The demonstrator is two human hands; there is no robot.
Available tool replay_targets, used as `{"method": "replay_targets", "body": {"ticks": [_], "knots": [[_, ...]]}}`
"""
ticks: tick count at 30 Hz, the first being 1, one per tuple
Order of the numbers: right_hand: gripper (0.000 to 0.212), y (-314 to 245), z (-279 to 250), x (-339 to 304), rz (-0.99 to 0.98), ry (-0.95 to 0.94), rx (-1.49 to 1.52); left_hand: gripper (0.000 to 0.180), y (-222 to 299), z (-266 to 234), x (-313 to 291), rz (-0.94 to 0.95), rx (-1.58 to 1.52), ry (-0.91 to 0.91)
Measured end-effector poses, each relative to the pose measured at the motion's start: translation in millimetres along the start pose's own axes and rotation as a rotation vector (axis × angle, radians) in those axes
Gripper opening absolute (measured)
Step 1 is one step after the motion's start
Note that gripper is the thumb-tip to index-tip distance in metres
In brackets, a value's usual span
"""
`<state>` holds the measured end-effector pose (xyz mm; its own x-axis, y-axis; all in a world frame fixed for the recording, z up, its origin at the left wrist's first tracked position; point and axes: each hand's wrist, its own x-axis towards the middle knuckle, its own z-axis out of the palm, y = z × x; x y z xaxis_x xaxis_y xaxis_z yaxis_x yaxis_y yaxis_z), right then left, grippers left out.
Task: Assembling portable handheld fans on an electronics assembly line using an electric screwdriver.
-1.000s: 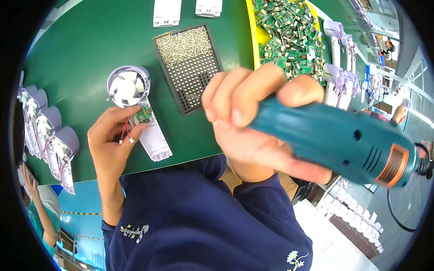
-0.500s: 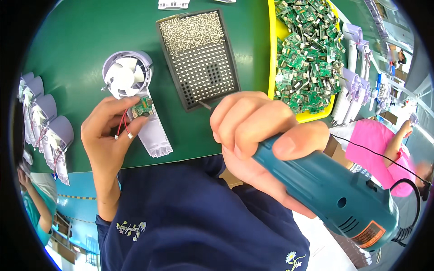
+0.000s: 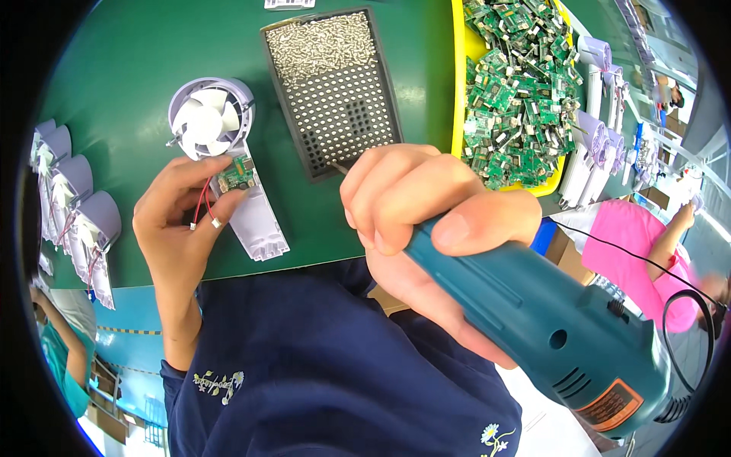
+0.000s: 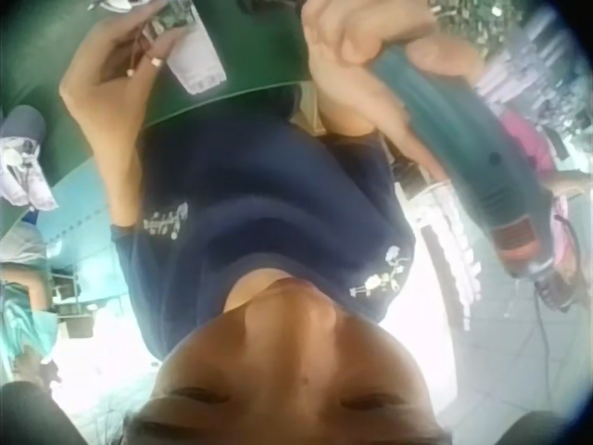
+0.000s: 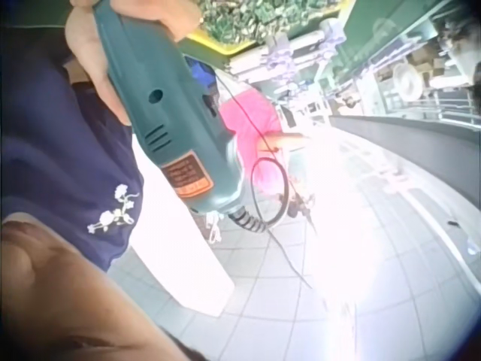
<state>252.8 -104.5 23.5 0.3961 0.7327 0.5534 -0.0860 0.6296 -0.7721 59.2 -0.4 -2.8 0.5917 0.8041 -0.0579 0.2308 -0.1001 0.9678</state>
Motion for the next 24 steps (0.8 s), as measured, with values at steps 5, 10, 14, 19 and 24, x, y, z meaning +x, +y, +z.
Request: {"method": "replay_targets", "body": {"ticks": [5,10,14,19,24], "knots": [[0.08,-1,-4,0,0.018,-0.02,0.011,0.034,1,0,0,-0.01,-0.001,0.004],[0.08,-3,-2,3,0.016,0.002,-0.006,0.034,3,3,1,0.004,0.013,0.014],[0.078,-2,3,6,0.029,-0.065,-0.009,0.032,8,7,-2,-0.003,0.0,-0.003],[0.078,-3,1,5,0.017,-0.124,-0.058,0.031,7,17,-7,0.055,0.039,0.014],[0.078,-11,8,8,-0.005,-0.015,-0.037,0.032,5,16,-9,0.038,0.013,0.014]]}}
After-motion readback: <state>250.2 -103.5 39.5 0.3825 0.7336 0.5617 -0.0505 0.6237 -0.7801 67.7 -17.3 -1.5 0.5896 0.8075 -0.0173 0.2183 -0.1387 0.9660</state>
